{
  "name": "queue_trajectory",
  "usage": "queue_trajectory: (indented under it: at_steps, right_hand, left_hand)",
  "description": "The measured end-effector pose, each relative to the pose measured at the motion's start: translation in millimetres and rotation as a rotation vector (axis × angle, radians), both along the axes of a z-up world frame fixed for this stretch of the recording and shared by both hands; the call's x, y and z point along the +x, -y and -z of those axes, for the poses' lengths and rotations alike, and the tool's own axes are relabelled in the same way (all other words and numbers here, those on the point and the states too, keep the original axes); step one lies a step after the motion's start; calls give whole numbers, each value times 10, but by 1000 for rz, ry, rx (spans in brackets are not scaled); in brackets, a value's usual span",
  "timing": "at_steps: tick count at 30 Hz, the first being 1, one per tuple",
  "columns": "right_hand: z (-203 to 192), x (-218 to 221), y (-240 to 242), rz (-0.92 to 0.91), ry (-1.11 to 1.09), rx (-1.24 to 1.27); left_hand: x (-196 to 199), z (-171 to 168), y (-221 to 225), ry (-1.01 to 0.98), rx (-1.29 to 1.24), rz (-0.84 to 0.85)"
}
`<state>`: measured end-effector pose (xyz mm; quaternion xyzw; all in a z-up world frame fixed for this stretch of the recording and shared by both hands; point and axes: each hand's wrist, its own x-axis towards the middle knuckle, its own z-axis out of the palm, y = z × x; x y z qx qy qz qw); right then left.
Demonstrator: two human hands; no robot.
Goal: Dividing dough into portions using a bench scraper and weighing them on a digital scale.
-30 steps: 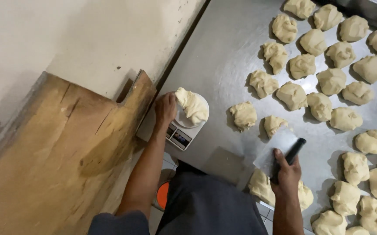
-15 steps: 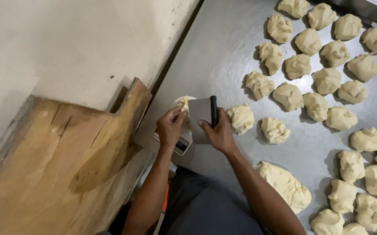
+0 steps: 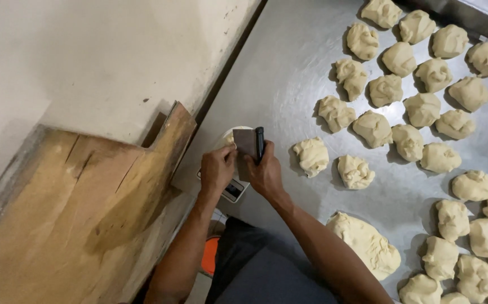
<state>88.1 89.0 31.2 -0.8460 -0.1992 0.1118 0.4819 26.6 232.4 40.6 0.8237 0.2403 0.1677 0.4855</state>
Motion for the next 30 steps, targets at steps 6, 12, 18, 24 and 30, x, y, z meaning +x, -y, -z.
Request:
queue_trajectory:
  at_steps: [6, 12, 18, 24, 30]
  right_hand:
    - [513, 364, 141, -109, 64, 271]
    - [-993, 537, 975, 282, -277, 136]
    - [-1035, 77, 1992, 383, -121, 354]
    - [-815, -461, 2687, 717, -146, 86]
    - [-660, -715, 2850, 792, -256, 495]
  left_hand:
    - [-332, -718, 276, -157, -112, 190]
    - [-377, -515, 1152, -5, -296, 670]
    - [-45, 200, 2513, -112, -98, 934]
    - [-230, 849, 2966, 160, 79, 1102]
    - [-436, 543, 2488, 358, 485, 1217]
